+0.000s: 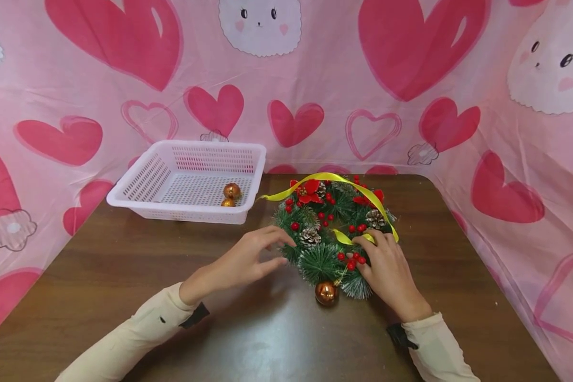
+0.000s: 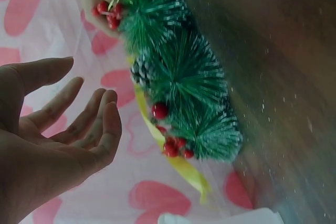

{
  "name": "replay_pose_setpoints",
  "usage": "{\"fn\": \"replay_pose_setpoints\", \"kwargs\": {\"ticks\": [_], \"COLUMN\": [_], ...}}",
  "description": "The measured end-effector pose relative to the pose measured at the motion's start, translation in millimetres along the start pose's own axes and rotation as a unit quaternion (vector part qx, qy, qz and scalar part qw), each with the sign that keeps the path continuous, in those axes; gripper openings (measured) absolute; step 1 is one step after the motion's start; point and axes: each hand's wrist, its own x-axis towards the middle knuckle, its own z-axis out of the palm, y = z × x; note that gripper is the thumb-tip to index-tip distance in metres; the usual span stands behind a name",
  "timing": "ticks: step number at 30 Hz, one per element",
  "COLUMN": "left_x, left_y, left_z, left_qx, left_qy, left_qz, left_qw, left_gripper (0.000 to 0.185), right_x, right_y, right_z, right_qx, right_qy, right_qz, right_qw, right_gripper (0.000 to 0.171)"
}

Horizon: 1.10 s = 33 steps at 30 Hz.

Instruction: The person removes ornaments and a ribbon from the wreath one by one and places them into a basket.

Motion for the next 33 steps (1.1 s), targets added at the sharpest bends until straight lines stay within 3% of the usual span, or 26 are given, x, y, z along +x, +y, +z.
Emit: {"fn": "replay_pose_setpoints", "kwargs": {"ticks": [8, 17, 27, 33], "left_x": [1.0, -0.6, 23.9, 22.8], "left_y": [11.1, 19.1, 35.7, 39.0], "left_z": [12.4, 34.3, 54.3, 60.7], "left_qx": [0.017, 0.037, 0.123, 0.16], "left_qy": [-0.068, -0.129, -0.163, -0.189], "left_qz": [-0.011, 0.021, 0.07, 0.073], "left_qw": [0.9975, 0.9908, 0.9765, 0.9662], "left_gripper": [0.031, 0.031, 0.037, 0.029], "right_x": [3, 3, 4, 2], "right_y": [1, 0, 0, -1], "right_z": [-4, -2, -4, -2], "right_qx": [0.0, -0.002, 0.004, 0.002], "right_qy": [-0.003, -0.006, -0.008, -0.014], "right_qz": [0.001, 0.002, 0.006, 0.014], "right_qw": [1.0, 1.0, 1.0, 1.0], "right_gripper": [0.045, 0.044, 0.045, 0.045]}}
